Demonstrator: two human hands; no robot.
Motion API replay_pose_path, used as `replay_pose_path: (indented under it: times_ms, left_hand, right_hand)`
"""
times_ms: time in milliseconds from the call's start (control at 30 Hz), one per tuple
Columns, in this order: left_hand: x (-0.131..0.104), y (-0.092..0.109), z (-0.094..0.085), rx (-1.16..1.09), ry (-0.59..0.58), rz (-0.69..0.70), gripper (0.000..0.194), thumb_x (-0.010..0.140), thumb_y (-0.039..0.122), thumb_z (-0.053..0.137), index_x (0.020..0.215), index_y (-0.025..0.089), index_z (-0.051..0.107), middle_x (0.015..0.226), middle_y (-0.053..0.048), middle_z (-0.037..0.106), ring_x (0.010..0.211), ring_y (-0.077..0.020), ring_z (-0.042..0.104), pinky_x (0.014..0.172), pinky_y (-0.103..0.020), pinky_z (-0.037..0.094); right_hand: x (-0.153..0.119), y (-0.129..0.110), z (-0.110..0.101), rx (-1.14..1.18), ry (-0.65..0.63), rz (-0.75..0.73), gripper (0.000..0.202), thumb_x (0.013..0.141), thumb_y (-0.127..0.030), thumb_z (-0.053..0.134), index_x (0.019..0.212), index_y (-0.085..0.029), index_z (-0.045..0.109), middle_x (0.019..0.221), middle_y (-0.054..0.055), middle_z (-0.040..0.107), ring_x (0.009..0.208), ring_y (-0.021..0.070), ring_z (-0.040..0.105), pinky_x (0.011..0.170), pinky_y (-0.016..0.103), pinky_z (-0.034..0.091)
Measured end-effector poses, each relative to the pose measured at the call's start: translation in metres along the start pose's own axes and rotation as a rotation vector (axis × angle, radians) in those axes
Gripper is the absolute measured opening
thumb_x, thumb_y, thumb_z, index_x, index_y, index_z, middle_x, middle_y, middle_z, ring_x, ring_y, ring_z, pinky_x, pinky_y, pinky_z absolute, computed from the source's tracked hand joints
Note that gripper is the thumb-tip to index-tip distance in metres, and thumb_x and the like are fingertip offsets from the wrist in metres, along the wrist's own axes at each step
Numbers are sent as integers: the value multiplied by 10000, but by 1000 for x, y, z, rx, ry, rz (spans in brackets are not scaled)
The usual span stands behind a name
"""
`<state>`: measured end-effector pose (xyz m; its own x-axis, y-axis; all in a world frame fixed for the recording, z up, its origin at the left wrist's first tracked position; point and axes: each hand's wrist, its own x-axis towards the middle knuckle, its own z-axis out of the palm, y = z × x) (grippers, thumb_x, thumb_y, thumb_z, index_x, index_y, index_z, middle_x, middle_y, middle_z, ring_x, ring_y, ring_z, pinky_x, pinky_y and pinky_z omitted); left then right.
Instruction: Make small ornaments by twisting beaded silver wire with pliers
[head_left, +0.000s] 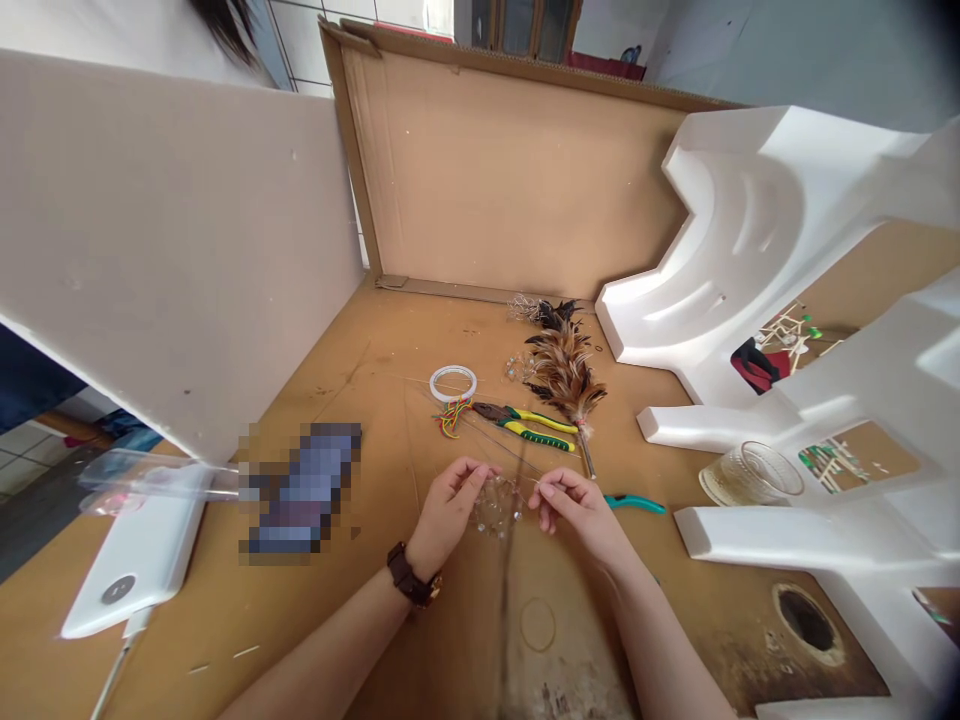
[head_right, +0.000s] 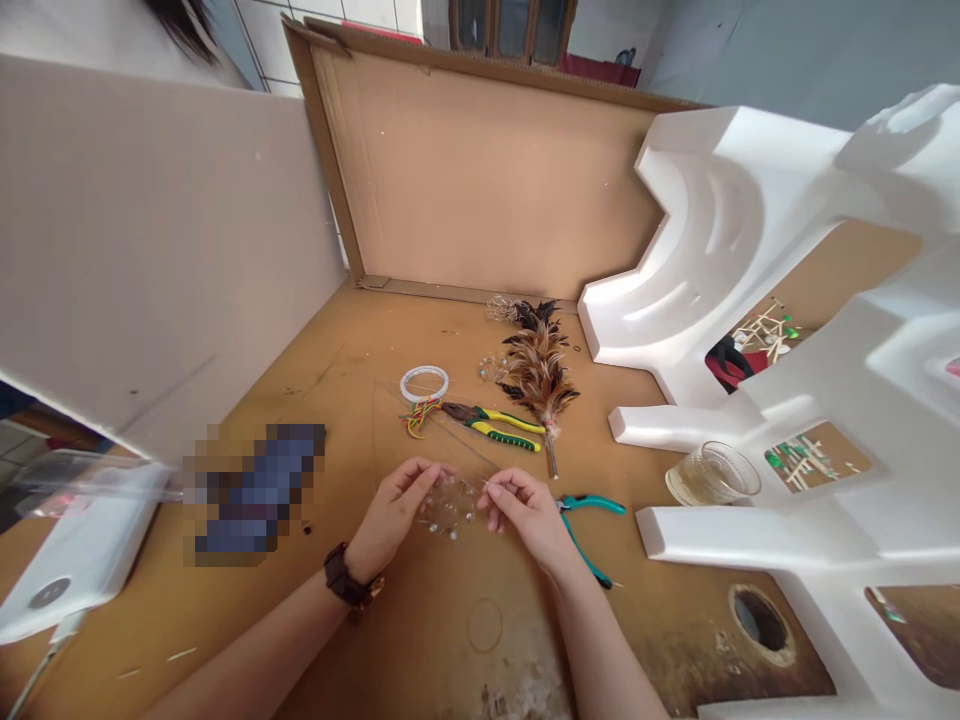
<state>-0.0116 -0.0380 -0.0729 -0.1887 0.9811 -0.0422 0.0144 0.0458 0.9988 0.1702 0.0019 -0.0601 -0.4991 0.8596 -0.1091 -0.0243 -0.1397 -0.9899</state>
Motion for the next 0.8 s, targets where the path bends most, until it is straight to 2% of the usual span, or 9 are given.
replay_pose_path:
  times_ms: [133,300,467,633,800]
  left_hand:
    - [1,-2,0,15,10,64,264,835,388,484,777,161,606,819,-39,662,800,-157,576,761,-261,424]
    - [2,-6,0,-30,15,25,291,840,423,460,759,167,572,795,-39,645,764,-157,573,700,-254,438]
    - [1,-7,1,-6,19,23,309,832,454,457,730,173,534,735,-21,599,699,-144,542,607,-224,420]
    - [-2,-2,2,-23,-4,48,303,845,433,442,770,170,571,820,-45,641,790,-160,558,746,-261,427]
    - [-4,1,3,-23,-74,88,272,873,388,419,787,175,564,830,-39,650,805,-156,570,773,-265,425]
  right_hand:
    - [0,3,1,32,-62,14,275,756,-438,615,768,-170,554,693,8,625,520,92,556,502,225,442]
    - [0,5,3,129,-72,46,255,761,-414,623,771,-170,548,688,-3,612,538,96,572,516,227,451]
    - [-2,3,3,79,-113,4,248,771,-420,609,783,-176,561,691,-2,614,593,118,598,571,257,477]
    - [-5,2,6,17,-151,-39,233,785,-406,597,784,-174,575,690,7,621,631,128,609,598,265,482]
    - [-5,3,8,15,-149,-59,210,790,-388,595,795,-180,574,697,5,625,634,134,612,611,274,482]
